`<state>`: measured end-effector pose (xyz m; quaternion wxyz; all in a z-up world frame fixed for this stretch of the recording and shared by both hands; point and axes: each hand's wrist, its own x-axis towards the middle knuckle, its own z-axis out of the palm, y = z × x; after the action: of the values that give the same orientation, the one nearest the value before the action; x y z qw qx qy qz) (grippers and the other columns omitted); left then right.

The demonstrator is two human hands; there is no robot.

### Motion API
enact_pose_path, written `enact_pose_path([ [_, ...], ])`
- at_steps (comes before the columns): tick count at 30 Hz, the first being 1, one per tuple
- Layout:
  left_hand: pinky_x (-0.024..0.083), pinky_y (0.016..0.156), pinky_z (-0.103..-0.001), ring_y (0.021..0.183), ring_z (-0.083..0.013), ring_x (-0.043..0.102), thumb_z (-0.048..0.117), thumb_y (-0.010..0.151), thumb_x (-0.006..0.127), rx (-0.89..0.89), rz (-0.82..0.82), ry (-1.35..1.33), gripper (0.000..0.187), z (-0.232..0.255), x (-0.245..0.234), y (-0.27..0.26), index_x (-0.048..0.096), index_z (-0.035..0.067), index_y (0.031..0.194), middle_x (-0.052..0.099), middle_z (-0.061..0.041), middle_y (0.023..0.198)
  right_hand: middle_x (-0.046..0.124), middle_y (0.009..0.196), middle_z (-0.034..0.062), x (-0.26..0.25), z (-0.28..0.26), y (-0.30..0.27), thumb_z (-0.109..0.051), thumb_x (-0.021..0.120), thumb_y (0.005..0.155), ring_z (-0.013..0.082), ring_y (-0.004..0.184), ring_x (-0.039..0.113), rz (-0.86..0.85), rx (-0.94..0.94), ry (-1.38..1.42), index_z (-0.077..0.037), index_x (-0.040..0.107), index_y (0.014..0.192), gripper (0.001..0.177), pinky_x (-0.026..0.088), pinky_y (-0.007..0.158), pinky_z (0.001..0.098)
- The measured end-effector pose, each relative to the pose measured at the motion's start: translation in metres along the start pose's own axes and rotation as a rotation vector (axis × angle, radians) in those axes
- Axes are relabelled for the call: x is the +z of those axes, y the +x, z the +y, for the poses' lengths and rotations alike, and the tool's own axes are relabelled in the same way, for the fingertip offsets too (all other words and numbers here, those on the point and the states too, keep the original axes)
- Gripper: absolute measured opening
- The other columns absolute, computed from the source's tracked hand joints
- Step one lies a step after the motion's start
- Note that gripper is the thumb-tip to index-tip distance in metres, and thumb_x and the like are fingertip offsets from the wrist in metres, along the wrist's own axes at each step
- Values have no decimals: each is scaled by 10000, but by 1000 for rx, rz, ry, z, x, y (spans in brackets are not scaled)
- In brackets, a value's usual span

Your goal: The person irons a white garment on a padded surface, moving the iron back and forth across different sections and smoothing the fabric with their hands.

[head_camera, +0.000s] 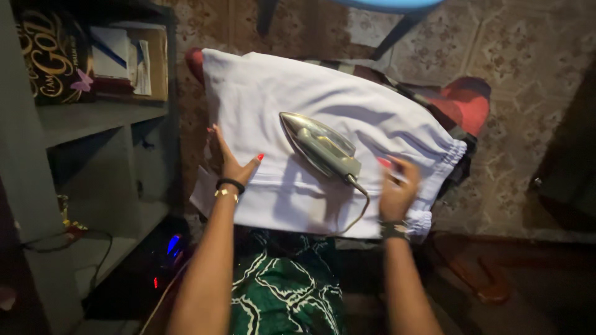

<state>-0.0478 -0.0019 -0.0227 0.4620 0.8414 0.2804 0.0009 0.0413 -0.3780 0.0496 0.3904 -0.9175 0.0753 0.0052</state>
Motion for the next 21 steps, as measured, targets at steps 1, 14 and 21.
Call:
enact_pose_path([
  [1, 25, 1319, -600, 1645, -351, -55, 329, 724, 976, 6, -2, 3, 1454, 4, -1, -8, -87, 119, 1692, -59, -165, 1766, 642, 1119, 100, -22, 39, -8, -122, 761, 971, 221, 1027, 642, 117, 77, -26, -49, 649, 1147, 221, 556, 867, 342],
  [14, 525, 1017, -432, 1210, -303, 639, -10, 968, 597, 731, -425, -79, 215, 201, 126, -56, 715, 84, 1121, 686, -139, 1256, 643, 1168, 58, -129, 241, -78, -198, 892, 742, 125, 953, 599, -237, 470, 141, -38, 549, 1333, 702, 533, 811, 299],
  [21, 543, 894, -471, 1353, -276, 500, 85, 842, 648, 984, -652, 328, 361, 241, 344, -72, 667, 179, 1190, 553, -73, 1441, 623, 1150, 76, -120, 274, -80, -154, 962, 639, 149, 970, 605, -199, 365, 297, -41, 474, 1392, 905, 576, 869, 314],
])
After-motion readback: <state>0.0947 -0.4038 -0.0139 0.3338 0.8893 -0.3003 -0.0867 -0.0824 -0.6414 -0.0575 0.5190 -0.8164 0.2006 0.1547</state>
